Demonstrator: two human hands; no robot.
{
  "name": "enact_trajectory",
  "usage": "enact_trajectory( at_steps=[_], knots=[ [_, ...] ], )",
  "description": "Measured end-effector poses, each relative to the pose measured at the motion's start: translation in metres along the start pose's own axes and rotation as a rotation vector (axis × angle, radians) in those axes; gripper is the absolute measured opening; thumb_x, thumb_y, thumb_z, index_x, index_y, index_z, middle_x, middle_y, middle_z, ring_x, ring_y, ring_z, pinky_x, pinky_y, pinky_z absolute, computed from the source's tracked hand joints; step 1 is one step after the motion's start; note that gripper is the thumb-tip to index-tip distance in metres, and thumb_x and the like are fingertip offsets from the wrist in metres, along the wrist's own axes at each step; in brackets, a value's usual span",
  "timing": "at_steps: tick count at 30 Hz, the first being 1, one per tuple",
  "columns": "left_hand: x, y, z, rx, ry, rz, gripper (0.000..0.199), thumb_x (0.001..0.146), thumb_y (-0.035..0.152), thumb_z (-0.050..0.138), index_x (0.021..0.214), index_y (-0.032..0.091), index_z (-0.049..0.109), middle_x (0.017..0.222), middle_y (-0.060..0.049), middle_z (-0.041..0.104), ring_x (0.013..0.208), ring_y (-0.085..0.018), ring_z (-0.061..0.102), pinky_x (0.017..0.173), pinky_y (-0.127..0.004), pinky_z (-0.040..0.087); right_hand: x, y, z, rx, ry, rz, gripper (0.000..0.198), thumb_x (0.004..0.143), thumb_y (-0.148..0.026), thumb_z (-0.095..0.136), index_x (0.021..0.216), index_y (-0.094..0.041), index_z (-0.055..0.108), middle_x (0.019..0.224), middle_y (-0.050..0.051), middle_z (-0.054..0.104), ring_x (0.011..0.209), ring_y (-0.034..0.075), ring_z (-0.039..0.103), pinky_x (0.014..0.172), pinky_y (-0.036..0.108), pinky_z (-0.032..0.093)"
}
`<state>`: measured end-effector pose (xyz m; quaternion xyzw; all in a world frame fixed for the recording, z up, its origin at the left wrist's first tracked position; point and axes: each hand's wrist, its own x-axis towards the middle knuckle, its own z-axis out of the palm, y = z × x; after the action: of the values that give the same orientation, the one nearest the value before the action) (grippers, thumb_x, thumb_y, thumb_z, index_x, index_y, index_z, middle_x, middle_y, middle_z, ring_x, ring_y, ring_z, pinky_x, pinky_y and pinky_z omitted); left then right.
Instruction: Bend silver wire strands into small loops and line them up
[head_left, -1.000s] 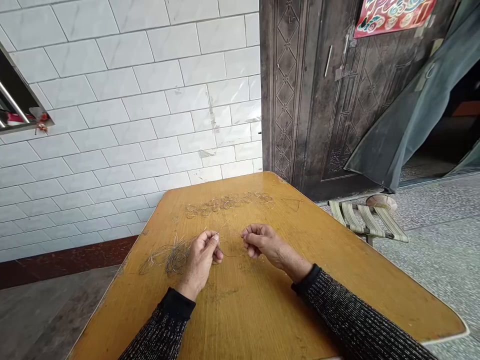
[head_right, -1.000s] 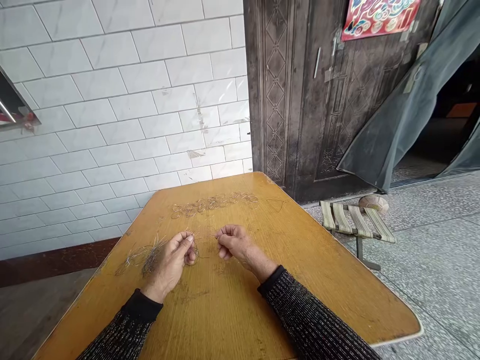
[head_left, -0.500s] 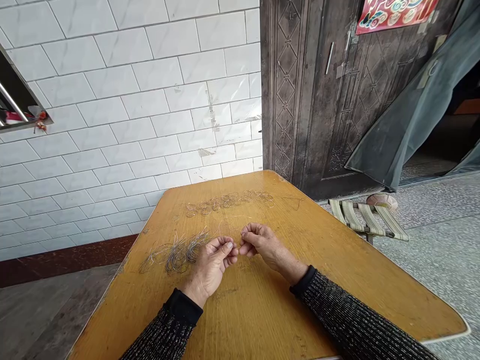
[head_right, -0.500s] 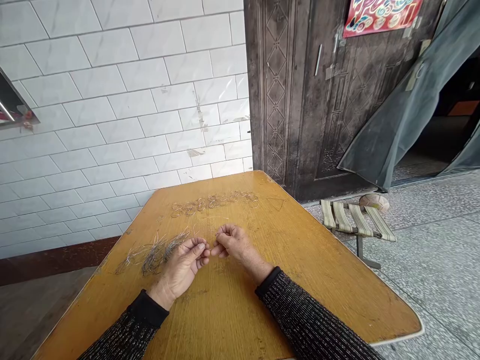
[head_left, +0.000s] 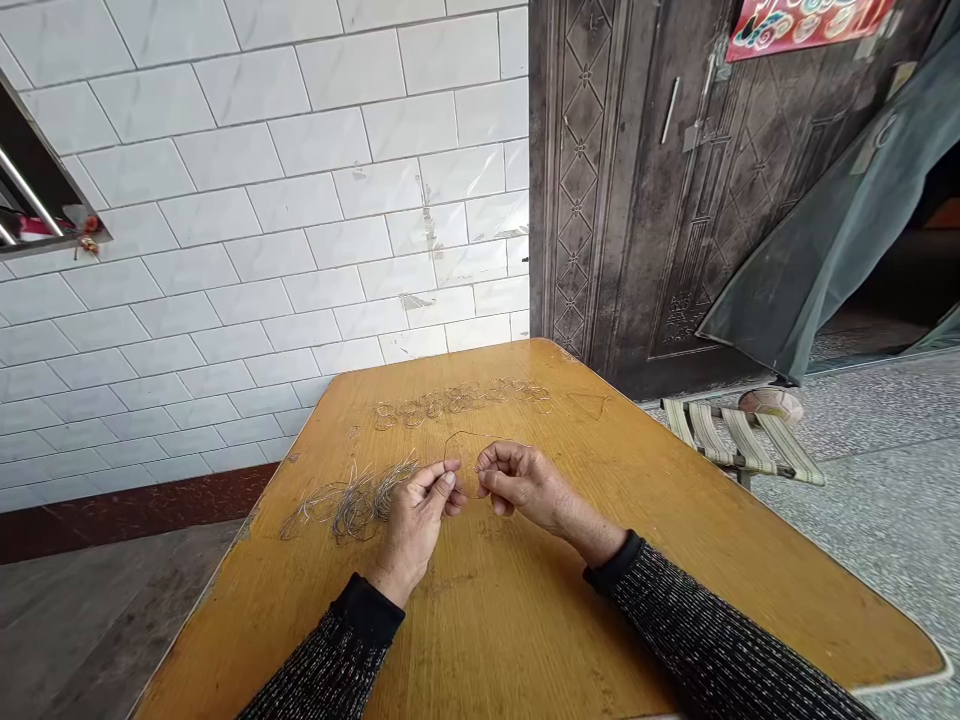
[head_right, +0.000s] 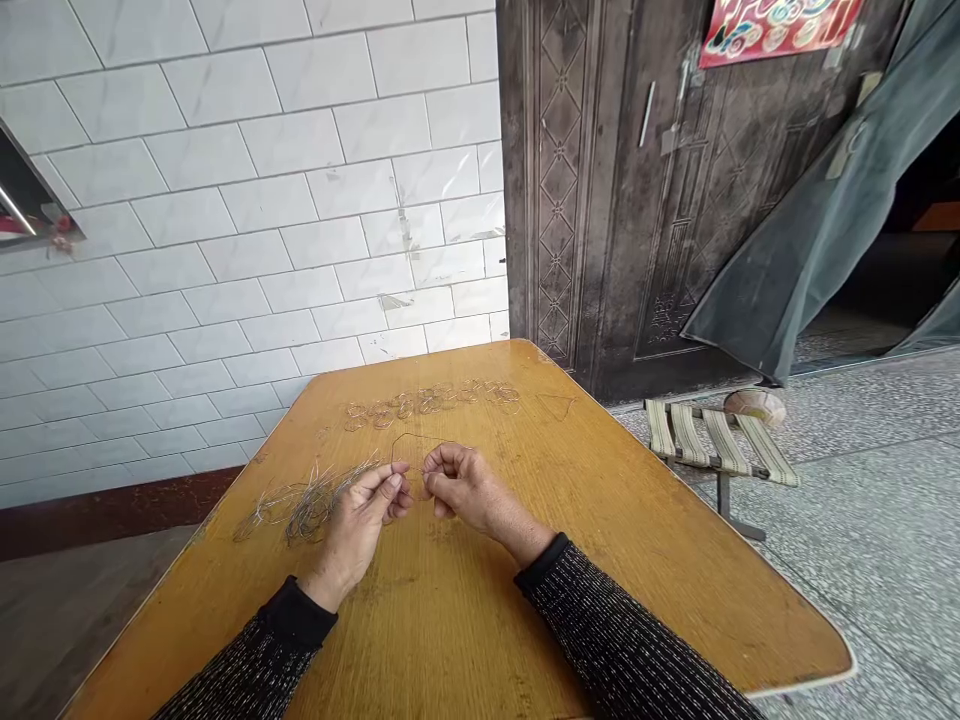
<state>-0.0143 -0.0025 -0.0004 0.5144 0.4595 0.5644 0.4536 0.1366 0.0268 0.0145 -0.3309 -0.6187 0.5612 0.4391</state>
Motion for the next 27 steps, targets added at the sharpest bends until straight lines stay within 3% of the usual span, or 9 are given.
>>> enact_trajectory(
  at_steps=[7,12,18,27],
  knots=[
    [-0.003,0.003,0.001,0.359,-0.039,0.165,0.031,0.08,0.032,0.047,0.099,0.014,0.063,0.062,-0.002,0.057,0.059,-0.014,0.054,0.059,-0.026,0.046,0.0,0.002,0.001,-0.083,-0.09,-0.033,0.005,0.065,-0.02,0.049,0.068,-0.016,0.05,0.052,-0.006,0.053,0.031,0.002,0.04,0.033,0.015,0.031],
    [-0.003,0.006,0.0,0.451,-0.064,0.246,0.029,0.08,0.031,0.046,0.096,0.015,0.064,0.058,-0.001,0.055,0.054,-0.013,0.053,0.057,-0.025,0.044,0.0,0.007,0.0,-0.115,-0.046,-0.042,0.008,0.069,-0.023,0.05,0.068,-0.016,0.054,0.052,-0.005,0.052,0.032,0.002,0.037,0.034,0.015,0.032],
    [-0.004,0.008,0.002,0.555,-0.161,0.309,0.026,0.081,0.028,0.043,0.078,0.016,0.066,0.056,-0.001,0.053,0.053,-0.013,0.051,0.056,-0.024,0.041,0.0,0.01,-0.001,-0.225,-0.058,-0.068,0.011,0.071,-0.017,0.047,0.065,-0.015,0.056,0.051,-0.005,0.049,0.034,0.003,0.037,0.035,0.015,0.03],
    [-0.005,0.006,0.002,0.546,-0.204,0.191,0.025,0.079,0.031,0.044,0.065,0.017,0.059,0.054,-0.001,0.054,0.052,-0.014,0.053,0.053,-0.023,0.04,-0.002,0.01,-0.003,-0.485,-0.036,-0.134,0.016,0.069,-0.013,0.046,0.063,-0.015,0.061,0.05,-0.003,0.049,0.043,0.006,0.041,0.04,0.016,0.029]
  ],
)
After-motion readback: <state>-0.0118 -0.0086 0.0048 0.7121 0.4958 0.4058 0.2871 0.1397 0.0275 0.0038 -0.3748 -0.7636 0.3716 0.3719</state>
